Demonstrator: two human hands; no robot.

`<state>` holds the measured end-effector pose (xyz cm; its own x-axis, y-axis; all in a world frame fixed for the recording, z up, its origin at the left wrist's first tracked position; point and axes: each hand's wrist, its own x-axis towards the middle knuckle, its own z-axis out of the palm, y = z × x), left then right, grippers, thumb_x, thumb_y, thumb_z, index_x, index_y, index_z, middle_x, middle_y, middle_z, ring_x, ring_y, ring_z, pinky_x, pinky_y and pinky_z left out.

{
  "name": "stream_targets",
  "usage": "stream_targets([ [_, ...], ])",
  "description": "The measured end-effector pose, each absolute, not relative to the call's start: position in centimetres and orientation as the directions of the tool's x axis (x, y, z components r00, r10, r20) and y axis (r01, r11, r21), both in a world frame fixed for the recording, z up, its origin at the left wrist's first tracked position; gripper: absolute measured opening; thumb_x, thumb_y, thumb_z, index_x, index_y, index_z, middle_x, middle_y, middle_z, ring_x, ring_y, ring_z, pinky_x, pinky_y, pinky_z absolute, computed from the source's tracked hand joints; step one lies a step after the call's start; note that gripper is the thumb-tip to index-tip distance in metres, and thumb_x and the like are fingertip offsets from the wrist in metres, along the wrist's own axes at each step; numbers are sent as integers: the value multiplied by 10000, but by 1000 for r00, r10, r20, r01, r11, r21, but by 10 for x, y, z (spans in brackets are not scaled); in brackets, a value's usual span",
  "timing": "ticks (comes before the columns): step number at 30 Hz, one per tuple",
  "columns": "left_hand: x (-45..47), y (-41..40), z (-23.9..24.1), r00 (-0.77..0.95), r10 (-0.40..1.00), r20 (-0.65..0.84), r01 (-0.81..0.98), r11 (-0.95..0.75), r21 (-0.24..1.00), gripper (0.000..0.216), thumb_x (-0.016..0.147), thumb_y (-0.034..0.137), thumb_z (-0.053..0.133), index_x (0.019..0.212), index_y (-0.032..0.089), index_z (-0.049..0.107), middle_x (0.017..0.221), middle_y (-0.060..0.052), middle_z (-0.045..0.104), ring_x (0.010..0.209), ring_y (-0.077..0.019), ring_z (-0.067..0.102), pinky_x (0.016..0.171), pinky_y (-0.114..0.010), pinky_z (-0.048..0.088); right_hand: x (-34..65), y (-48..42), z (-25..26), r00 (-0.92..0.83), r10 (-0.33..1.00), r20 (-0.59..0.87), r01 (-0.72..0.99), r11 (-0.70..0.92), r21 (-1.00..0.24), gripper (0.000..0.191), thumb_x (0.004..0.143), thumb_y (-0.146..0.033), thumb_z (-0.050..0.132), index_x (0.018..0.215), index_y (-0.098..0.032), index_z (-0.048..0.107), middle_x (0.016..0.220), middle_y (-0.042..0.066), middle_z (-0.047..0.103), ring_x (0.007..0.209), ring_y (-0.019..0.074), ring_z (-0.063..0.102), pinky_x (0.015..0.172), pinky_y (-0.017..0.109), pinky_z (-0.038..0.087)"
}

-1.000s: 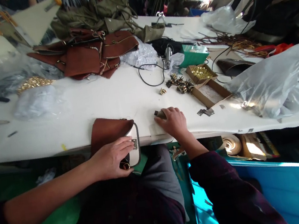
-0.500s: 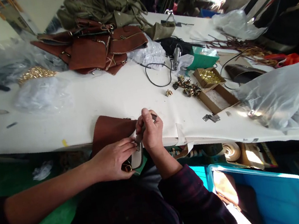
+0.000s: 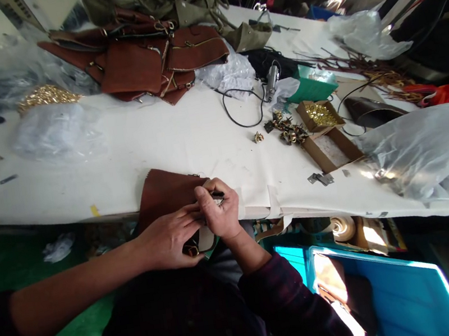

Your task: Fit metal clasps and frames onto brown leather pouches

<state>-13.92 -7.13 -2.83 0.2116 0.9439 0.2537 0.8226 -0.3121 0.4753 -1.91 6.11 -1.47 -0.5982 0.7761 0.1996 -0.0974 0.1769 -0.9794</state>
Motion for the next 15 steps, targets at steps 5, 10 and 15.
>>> stream_targets([
  [5,-140,-73,-31,199,940,276,818,-314,481,585,847,436,772,1312,98,668,1334,-198,727,1433,-368,568,1222,-485,523,-14,60,-6,-531,806,263,-189,189,-964,408,1014,-515,639,736,-276,460,597,-34,490,509,160,478,549,339,423],
  [10,-139,-74,-29,186,942,277,824,-304,478,602,843,399,759,1353,114,616,1330,-179,704,1457,-365,535,1207,-473,535,-15,57,6,-497,799,339,-224,259,-939,407,1002,-560,616,750,-285,452,651,-11,514,536,175,488,549,351,443],
  [15,-138,-75,-28,167,951,261,823,-280,495,576,833,426,774,1305,133,625,1340,-174,699,1424,-355,556,1163,-456,571,-12,53,-5,-606,750,263,-124,238,-963,394,964,-489,674,699,-269,481,657,6,551,590,179,508,593,357,471],
])
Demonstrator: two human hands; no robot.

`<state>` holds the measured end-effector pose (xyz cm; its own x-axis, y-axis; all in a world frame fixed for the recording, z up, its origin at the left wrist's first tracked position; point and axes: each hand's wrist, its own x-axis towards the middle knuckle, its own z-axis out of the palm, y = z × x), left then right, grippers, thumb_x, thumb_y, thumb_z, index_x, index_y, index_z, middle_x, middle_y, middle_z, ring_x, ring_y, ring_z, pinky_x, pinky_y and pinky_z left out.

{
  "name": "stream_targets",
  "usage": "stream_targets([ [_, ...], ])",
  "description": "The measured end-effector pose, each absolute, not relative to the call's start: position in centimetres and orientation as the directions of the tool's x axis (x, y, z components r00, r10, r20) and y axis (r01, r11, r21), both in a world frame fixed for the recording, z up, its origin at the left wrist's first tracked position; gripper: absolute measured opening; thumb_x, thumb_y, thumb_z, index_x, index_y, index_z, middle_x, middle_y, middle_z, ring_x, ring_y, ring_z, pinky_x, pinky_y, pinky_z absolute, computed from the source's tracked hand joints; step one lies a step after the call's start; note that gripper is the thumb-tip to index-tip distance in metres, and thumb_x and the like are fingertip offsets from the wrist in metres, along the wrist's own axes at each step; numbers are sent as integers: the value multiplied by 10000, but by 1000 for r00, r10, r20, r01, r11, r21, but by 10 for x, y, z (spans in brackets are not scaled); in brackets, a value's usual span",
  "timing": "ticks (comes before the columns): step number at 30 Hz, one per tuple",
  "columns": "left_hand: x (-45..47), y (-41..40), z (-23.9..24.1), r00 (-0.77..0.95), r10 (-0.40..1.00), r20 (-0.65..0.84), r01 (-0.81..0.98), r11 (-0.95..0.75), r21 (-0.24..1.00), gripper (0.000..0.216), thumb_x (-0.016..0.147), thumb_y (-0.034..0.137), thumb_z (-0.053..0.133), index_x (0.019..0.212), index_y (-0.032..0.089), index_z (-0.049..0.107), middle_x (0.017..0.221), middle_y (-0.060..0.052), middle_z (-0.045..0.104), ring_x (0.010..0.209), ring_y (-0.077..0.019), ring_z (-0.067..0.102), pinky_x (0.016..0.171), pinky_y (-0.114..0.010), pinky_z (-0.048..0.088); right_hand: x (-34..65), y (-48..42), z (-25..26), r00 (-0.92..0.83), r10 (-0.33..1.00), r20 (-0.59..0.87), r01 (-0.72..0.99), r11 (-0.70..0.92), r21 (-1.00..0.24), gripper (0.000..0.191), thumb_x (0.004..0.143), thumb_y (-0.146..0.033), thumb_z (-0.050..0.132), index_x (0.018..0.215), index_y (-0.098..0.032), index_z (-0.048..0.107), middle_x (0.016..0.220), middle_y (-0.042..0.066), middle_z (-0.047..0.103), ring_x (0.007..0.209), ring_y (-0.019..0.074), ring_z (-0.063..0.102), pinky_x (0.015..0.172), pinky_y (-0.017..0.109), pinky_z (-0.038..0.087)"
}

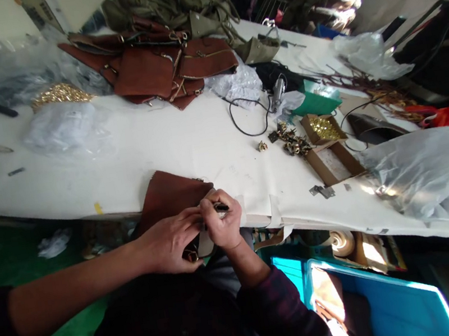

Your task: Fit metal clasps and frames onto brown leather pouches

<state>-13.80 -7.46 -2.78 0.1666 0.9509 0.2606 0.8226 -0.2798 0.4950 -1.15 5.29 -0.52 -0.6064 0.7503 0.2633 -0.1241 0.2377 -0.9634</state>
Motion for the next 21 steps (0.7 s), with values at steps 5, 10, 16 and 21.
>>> stream_targets([
  [5,-138,-75,-28,167,950,264,828,-281,486,528,846,398,755,1293,151,626,1317,-166,706,1436,-349,550,1163,-467,570,-11,51,-11,-591,757,278,-173,218,-960,373,960,-527,654,732,-266,516,703,24,582,643,199,548,628,372,496],
  [10,-137,-78,-27,192,942,276,841,-303,448,582,806,407,805,1288,119,649,1319,-188,714,1443,-376,556,1202,-490,544,15,55,-12,-549,806,220,-25,248,-969,358,969,-456,649,714,-257,495,669,-3,560,618,173,509,628,338,458],
  [16,-128,-80,-28,250,909,335,883,-356,307,369,843,401,782,1084,128,720,1274,-204,720,1436,-376,564,1223,-504,522,70,20,-38,-459,840,-288,292,-163,-942,483,817,-641,810,749,-218,587,582,-28,541,554,150,479,535,290,382],
  [21,-116,-90,-9,302,882,361,901,-388,194,376,856,492,786,1022,156,757,1177,-160,766,1366,-376,622,1350,-603,303,67,-9,-42,-591,682,-431,173,-414,-894,425,748,-556,823,836,-195,615,693,-31,588,601,135,490,566,266,407],
])
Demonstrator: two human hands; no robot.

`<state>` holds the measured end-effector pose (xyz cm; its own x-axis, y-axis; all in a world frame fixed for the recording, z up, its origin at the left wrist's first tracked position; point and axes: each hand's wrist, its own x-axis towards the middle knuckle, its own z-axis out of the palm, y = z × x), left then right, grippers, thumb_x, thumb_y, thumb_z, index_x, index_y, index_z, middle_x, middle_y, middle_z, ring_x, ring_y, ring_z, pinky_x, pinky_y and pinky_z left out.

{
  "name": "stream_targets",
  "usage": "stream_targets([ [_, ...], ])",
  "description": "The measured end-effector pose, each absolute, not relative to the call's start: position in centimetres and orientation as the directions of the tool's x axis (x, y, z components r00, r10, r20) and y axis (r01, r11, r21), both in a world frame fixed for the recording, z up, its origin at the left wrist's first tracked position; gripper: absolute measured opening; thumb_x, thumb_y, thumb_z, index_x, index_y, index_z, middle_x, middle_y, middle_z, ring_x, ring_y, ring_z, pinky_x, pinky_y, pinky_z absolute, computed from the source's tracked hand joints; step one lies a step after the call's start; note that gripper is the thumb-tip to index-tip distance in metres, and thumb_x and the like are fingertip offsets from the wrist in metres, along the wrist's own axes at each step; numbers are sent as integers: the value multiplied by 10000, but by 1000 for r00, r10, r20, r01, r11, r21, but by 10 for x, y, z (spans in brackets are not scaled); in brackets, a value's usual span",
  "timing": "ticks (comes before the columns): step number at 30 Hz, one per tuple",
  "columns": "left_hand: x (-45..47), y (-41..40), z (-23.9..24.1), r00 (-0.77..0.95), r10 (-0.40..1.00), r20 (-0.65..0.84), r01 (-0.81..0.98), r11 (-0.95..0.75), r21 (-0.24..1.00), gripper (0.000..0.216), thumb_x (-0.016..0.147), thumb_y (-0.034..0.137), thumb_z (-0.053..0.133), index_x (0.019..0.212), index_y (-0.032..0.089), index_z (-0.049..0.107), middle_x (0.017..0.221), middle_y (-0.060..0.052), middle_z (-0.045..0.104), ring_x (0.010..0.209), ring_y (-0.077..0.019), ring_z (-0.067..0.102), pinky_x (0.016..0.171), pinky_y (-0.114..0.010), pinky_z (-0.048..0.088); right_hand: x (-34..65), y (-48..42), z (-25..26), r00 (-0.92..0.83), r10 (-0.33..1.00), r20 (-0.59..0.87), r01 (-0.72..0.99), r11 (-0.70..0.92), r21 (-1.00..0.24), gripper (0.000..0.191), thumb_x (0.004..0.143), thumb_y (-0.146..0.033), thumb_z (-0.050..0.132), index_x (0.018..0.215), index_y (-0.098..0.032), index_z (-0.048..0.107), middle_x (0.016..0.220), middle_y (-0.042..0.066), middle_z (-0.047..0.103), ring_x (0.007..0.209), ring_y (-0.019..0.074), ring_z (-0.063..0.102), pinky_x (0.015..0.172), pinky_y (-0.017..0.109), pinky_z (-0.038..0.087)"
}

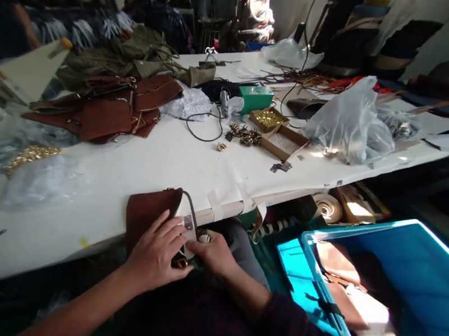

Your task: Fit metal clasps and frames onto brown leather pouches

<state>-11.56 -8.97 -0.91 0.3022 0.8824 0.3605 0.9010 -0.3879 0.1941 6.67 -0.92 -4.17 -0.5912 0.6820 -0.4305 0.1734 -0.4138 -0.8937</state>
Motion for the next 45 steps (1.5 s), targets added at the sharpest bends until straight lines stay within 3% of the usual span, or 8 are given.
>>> stream_targets([
  [4,-116,-104,42,351,829,436,889,-442,123,466,892,617,735,1077,191,779,1167,-121,795,1234,-347,695,1348,-653,245,78,26,16,-759,616,-210,218,-63,-974,182,803,-341,741,818,-177,663,697,-47,558,636,117,468,597,250,374],
  [9,-120,-103,103,313,804,505,917,-394,59,235,948,408,731,1041,206,809,1398,-129,731,1199,-325,676,1132,-528,522,79,96,114,-946,231,-226,309,436,-845,198,776,-237,704,949,-157,758,772,-38,676,680,125,556,630,242,409],
  [14,-118,-88,79,-147,963,225,789,-23,614,271,967,429,696,817,217,773,1304,-79,775,1129,-281,718,1008,-418,554,33,122,150,-859,-68,-508,296,743,-600,166,700,-210,725,854,-150,742,660,-66,621,633,115,521,602,241,376],
  [17,-104,-92,35,-230,971,-73,523,186,832,215,873,429,777,923,220,790,975,-24,808,886,-240,738,809,-328,553,1,125,130,-758,-136,-638,293,803,-519,152,702,-217,718,840,-153,722,655,-61,613,617,121,515,584,252,373],
  [21,-79,-104,-15,-308,937,-164,242,244,939,461,791,561,854,1135,253,846,1207,-52,806,1105,-310,735,993,-359,535,-37,126,91,-700,-139,-701,275,853,-443,176,711,-238,753,858,-147,719,701,-36,641,649,138,543,610,264,406],
  [28,-75,-95,-57,-368,841,-397,-346,272,898,696,925,780,567,1083,170,862,1076,-106,845,1117,-338,752,1065,-443,533,-79,130,69,-687,-68,-723,287,889,-357,389,699,-433,873,917,-129,770,827,39,736,741,186,601,649,285,446],
  [32,-73,-85,-60,-437,782,-444,-334,317,888,533,789,619,799,1060,164,867,1102,-96,843,1107,-348,745,1000,-415,538,-90,138,55,-688,-75,-722,271,896,-351,420,697,-461,872,955,-143,784,844,43,757,747,193,626,648,279,444],
  [45,-68,-65,-49,-465,677,-570,-514,318,797,448,658,351,961,1057,177,859,940,-55,842,934,-264,781,886,-346,582,-93,155,43,-797,-23,-604,250,897,-364,221,717,-289,823,909,-199,761,796,5,736,701,171,612,626,281,384],
])
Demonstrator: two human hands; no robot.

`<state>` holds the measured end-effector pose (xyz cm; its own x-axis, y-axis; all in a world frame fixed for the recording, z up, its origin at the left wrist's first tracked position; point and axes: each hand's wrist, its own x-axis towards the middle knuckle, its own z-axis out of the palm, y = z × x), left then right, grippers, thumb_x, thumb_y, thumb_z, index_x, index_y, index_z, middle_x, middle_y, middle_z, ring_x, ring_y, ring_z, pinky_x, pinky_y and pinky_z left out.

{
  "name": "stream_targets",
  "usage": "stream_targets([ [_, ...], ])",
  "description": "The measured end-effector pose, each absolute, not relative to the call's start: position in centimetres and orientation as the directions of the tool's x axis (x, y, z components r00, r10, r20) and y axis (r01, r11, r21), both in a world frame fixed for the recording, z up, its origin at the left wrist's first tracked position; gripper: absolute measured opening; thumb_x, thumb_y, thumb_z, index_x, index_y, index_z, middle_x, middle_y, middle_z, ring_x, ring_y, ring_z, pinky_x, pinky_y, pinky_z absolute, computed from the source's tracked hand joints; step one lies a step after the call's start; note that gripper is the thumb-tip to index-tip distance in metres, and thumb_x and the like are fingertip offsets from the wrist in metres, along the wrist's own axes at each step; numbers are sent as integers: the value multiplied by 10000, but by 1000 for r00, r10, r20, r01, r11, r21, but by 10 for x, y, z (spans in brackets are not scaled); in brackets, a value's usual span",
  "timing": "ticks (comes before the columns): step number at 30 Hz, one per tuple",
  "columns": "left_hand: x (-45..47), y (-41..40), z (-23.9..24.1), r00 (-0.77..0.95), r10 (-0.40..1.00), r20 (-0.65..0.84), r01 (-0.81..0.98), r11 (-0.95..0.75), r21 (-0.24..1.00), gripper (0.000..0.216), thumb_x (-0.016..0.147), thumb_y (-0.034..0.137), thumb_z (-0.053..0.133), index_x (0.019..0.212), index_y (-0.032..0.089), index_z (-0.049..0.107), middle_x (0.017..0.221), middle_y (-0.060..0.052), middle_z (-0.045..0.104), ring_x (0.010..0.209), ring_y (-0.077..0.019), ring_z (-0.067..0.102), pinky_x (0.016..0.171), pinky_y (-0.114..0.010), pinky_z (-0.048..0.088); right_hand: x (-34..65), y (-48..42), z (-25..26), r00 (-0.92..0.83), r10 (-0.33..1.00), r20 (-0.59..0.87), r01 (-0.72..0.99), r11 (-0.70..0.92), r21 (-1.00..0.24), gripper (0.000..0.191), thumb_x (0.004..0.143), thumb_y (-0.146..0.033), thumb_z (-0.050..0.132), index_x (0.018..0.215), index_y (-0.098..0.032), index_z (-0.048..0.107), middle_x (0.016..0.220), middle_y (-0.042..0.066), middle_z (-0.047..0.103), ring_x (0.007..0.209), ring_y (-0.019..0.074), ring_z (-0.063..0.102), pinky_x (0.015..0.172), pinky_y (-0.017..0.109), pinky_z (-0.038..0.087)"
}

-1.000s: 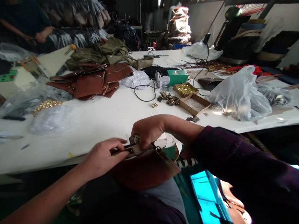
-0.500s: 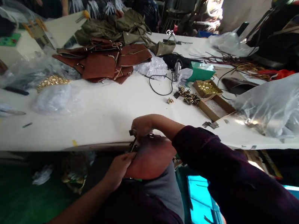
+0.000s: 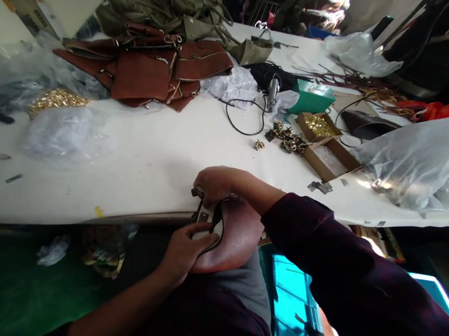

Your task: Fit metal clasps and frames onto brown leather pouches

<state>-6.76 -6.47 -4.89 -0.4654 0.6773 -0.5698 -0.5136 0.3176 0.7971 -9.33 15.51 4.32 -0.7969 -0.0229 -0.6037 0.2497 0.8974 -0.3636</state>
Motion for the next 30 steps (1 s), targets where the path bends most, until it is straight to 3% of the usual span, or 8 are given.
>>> stream_targets([
  [2,-66,-61,-48,-483,653,-584,-507,335,794,444,661,316,957,1069,174,855,889,-47,833,876,-250,779,822,-329,587,-93,154,45,-835,45,-548,274,899,-343,280,710,-351,882,911,-208,751,795,1,714,707,168,592,625,284,367],
  [4,-64,-59,-46,-504,633,-588,-489,351,798,426,665,296,950,1060,168,853,882,-47,830,863,-248,776,789,-321,587,-87,147,53,-914,155,-376,314,856,-410,348,756,-473,896,906,-209,728,782,-2,677,708,161,563,627,282,359],
  [7,-63,-58,-44,-527,621,-581,-474,353,807,408,668,276,945,1049,165,852,950,-58,838,910,-256,777,813,-324,588,-66,122,68,-921,390,20,259,649,-715,425,930,-621,742,889,-205,663,746,-6,606,685,146,534,621,272,385],
  [10,-63,-58,-44,-538,622,-569,-438,370,819,381,675,295,940,1023,166,853,932,-65,838,911,-274,776,815,-346,580,-43,92,65,-772,604,198,31,347,-937,423,1013,-648,621,953,-229,618,722,-23,558,645,140,548,601,264,442],
  [13,-63,-58,-45,-554,639,-534,-395,363,844,328,688,319,922,969,166,853,898,-69,832,903,-288,777,813,-362,573,-31,72,39,-650,741,167,-93,141,-986,353,981,-592,700,1037,-255,611,704,-47,550,612,142,559,606,274,491],
  [17,-61,-57,-48,-569,638,-519,-388,348,853,328,697,336,907,967,158,852,878,-72,826,890,-291,774,803,-367,572,-34,70,6,-552,824,132,-137,67,-988,377,970,-603,698,926,-263,543,668,-57,505,578,144,526,583,287,499],
  [21,-60,-56,-48,-576,632,-518,-390,343,854,347,704,354,905,986,158,852,875,-67,824,861,-278,769,793,-366,570,-42,76,-1,-580,807,110,-104,60,-993,470,980,-659,647,827,-270,433,649,-63,443,536,136,479,535,284,470],
  [30,-61,-56,-47,-595,627,-503,-365,347,864,282,700,348,919,901,161,855,852,-60,828,865,-282,771,798,-361,565,-39,63,-1,-614,786,76,-114,7,-993,503,993,-672,620,800,-276,375,627,-72,396,493,126,425,463,269,422],
])
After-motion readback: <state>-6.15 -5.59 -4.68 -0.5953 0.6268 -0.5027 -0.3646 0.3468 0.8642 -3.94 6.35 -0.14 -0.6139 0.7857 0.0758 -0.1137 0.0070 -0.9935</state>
